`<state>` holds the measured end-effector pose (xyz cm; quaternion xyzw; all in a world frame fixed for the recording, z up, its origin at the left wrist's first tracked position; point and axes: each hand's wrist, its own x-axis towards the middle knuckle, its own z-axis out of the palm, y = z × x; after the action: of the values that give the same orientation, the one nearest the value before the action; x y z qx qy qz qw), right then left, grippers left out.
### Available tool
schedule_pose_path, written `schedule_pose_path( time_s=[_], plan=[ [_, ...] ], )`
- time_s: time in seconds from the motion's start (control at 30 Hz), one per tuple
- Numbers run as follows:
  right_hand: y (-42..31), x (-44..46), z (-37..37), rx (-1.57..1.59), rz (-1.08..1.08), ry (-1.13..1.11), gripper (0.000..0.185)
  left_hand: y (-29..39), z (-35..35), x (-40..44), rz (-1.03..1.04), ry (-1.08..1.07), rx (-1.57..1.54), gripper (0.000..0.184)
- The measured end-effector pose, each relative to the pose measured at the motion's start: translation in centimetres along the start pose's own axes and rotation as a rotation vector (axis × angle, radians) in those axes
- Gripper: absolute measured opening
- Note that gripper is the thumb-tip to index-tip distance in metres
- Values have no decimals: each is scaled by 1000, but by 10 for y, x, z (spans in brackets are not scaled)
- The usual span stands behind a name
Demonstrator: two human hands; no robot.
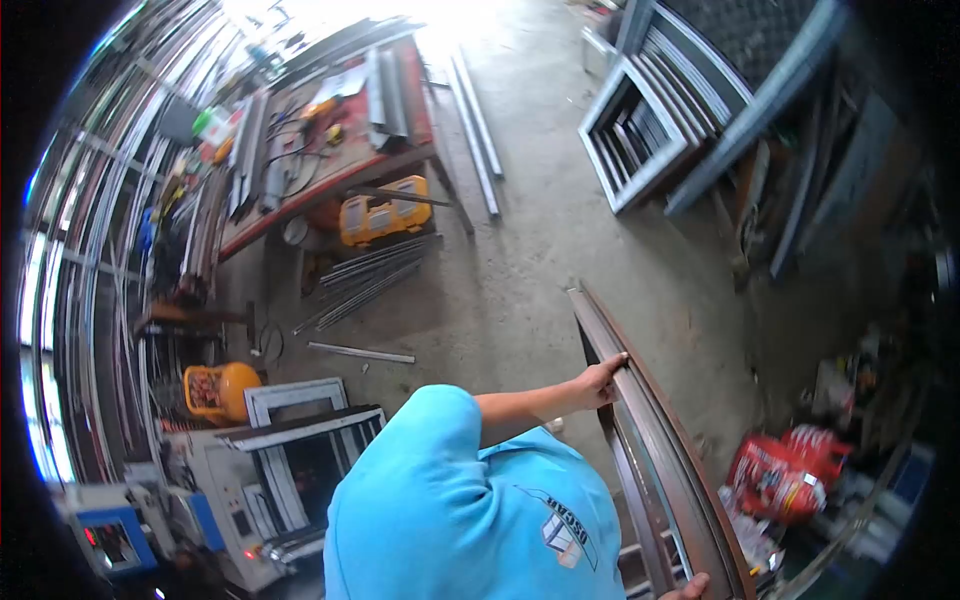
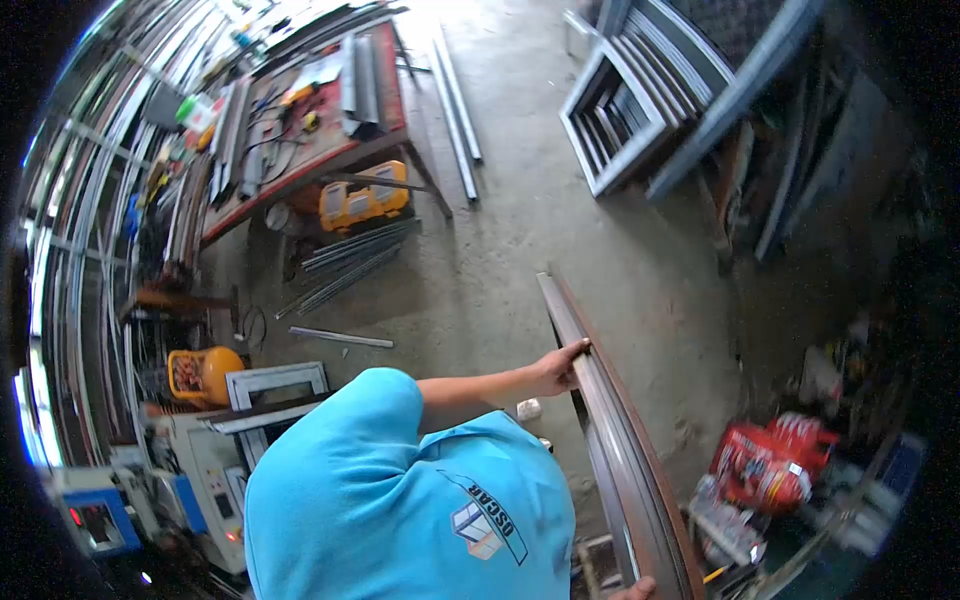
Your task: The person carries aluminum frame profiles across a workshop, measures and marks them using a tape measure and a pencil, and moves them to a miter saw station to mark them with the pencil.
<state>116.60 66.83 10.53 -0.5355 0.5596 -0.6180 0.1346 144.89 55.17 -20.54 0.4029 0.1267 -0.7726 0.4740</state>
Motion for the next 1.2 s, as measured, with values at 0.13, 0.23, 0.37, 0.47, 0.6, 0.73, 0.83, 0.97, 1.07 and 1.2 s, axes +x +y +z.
schedule_pose_path(
  time_s=[0.13, 0.23, 0.37, 0.47, 0.6, 0.73, 0.83, 0.97, 1.07, 1.2],
  plan=[
    [7, 47, 33, 193, -80, -117, 84, 59, 15, -106, 249, -111, -241, 37],
    [10, 83, 59, 334, -130, -198, 85, 86, 11, -151, 431, -107, -340, 42],
    [23, 142, 89, 540, -181, -375, 86, 120, 17, -238, 613, -220, -212, 58],
    [21, 171, 126, 627, -92, -537, 84, 143, 9, -256, 734, -335, -129, 61],
    [57, 200, 203, 817, 129, -724, 86, 167, 13, -251, 939, -88, -6, 60],
    [116, 209, 297, 912, 243, -857, 86, 196, -2, -222, 995, 15, -50, 56],
    [151, 205, 364, 961, 339, -956, 89, 227, -25, -201, 945, 63, -76, 51],
    [159, 194, 449, 955, 455, -1041, 81, 272, -32, -182, 892, 175, -180, 46],
    [178, 178, 508, 940, 659, -1147, 73, 305, -69, -155, 878, 218, -228, 44],
    [202, 159, 592, 590, 898, -1120, 61, 362, -124, -116, 852, 289, -326, 36]
  ],
)
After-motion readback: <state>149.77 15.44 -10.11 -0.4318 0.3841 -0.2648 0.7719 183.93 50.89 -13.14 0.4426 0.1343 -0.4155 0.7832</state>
